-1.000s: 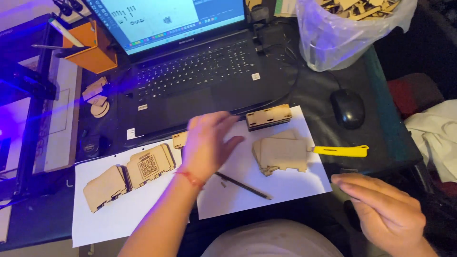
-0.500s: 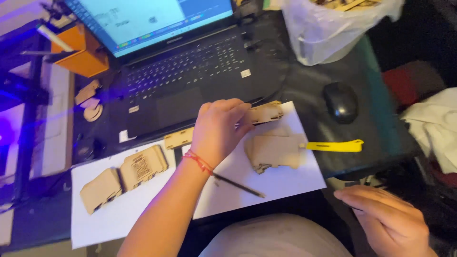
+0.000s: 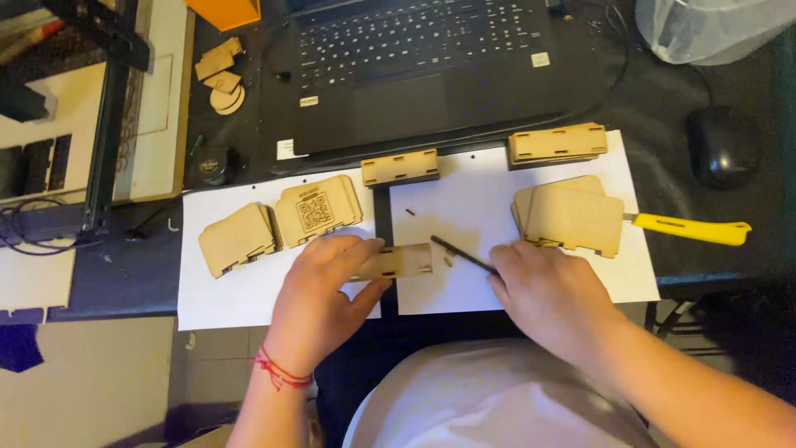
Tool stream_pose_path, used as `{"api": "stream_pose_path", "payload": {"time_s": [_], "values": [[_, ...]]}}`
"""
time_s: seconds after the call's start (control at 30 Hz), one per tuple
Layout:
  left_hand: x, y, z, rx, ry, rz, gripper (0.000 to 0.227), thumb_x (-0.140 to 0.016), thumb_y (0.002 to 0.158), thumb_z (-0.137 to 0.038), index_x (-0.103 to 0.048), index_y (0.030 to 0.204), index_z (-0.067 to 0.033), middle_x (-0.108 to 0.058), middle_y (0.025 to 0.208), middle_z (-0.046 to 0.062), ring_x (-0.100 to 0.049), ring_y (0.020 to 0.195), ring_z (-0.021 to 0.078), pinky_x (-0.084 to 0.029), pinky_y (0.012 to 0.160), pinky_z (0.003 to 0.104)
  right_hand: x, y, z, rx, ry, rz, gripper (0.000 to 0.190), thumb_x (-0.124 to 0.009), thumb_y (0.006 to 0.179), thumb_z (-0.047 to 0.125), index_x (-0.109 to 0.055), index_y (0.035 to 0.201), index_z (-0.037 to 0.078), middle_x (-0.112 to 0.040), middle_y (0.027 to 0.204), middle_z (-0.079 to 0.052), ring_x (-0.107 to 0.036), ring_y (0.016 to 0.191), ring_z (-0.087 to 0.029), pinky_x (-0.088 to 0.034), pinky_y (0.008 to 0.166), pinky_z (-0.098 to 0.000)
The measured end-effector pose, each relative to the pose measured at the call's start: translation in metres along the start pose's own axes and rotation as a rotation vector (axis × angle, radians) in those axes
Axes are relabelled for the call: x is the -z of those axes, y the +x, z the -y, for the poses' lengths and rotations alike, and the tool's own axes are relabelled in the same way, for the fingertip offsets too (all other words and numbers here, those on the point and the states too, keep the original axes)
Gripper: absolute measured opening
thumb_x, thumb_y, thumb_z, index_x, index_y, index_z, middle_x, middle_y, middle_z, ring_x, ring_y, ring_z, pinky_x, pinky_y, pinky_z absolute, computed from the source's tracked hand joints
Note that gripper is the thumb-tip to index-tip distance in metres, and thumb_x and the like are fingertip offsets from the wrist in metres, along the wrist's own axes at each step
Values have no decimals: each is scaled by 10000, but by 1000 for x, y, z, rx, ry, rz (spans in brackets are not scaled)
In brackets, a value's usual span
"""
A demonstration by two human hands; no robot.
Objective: The person uses a pencil to poke out small wooden tabs from laser-cut pieces and then uses sandpaper to smooth the edges. They handle multiple wooden parts, removing excess material and refining the surfaces.
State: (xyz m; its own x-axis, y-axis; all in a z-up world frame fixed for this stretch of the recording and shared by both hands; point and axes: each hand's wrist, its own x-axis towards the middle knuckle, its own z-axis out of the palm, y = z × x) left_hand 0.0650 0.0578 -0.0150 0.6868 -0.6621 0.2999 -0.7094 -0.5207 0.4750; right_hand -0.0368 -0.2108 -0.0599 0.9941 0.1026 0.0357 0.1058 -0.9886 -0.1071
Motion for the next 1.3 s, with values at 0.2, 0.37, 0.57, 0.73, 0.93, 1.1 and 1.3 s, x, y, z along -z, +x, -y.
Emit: {"api": "stream_pose_path", "payload": {"time_s": [0.2,0.37,0.57,0.73,0.93,1.1,1.3], "values": [[-10,0,6,74,-44,44,360,-796,773,-201,-744,1123,-135,-708,951,105,-684,921,346,-539,813,459,37,25,14,-260,139,205,241,-567,883,337,-699,847,139,-732,713,-94,-738,732,-358,-598,652,-493],[-23,14,9,-28,-26,157,335,-779,766,-267,-700,1068,-145,-692,967,69,-603,816,345,-457,737,469,64,26,8,-523,640,106,119,-722,775,197,-625,843,186,-732,732,25,-585,596,-118,-424,604,-283],[-32,18,8,-37,-25,180,344,-753,795,-312,-710,1104,-167,-682,976,25,-597,879,312,-447,748,466,54,29,11,-345,779,-155,123,-706,784,95,-637,875,142,-745,891,20,-678,862,-100,-458,816,-244],[-39,13,14,-37,-6,185,358,-755,807,-316,-695,1123,-159,-682,1010,32,-586,904,307,-442,762,458,42,33,16,-315,767,-133,97,-692,822,89,-636,892,124,-726,908,12,-672,876,-116,-460,833,-251],[-38,14,11,-52,38,156,335,-749,805,-311,-686,1099,-164,-676,995,14,-591,868,299,-427,721,449,36,34,18,-311,645,-113,73,-711,816,143,-668,875,142,-758,884,49,-685,809,-85,-476,799,-230],[-23,20,3,27,-3,313,358,-735,861,-230,-711,1188,-86,-699,1084,140,-647,1045,308,-485,907,416,34,32,21,-367,679,-131,92,-718,795,102,-669,866,132,-791,868,-86,-761,813,-277,-534,738,-353],[-28,18,4,69,-24,342,348,-723,876,-222,-706,1196,-83,-700,1092,145,-648,1057,302,-488,933,415,31,33,23,-356,653,-140,92,-714,802,95,-667,867,140,-790,854,-78,-761,800,-279,-546,729,-351]]}}
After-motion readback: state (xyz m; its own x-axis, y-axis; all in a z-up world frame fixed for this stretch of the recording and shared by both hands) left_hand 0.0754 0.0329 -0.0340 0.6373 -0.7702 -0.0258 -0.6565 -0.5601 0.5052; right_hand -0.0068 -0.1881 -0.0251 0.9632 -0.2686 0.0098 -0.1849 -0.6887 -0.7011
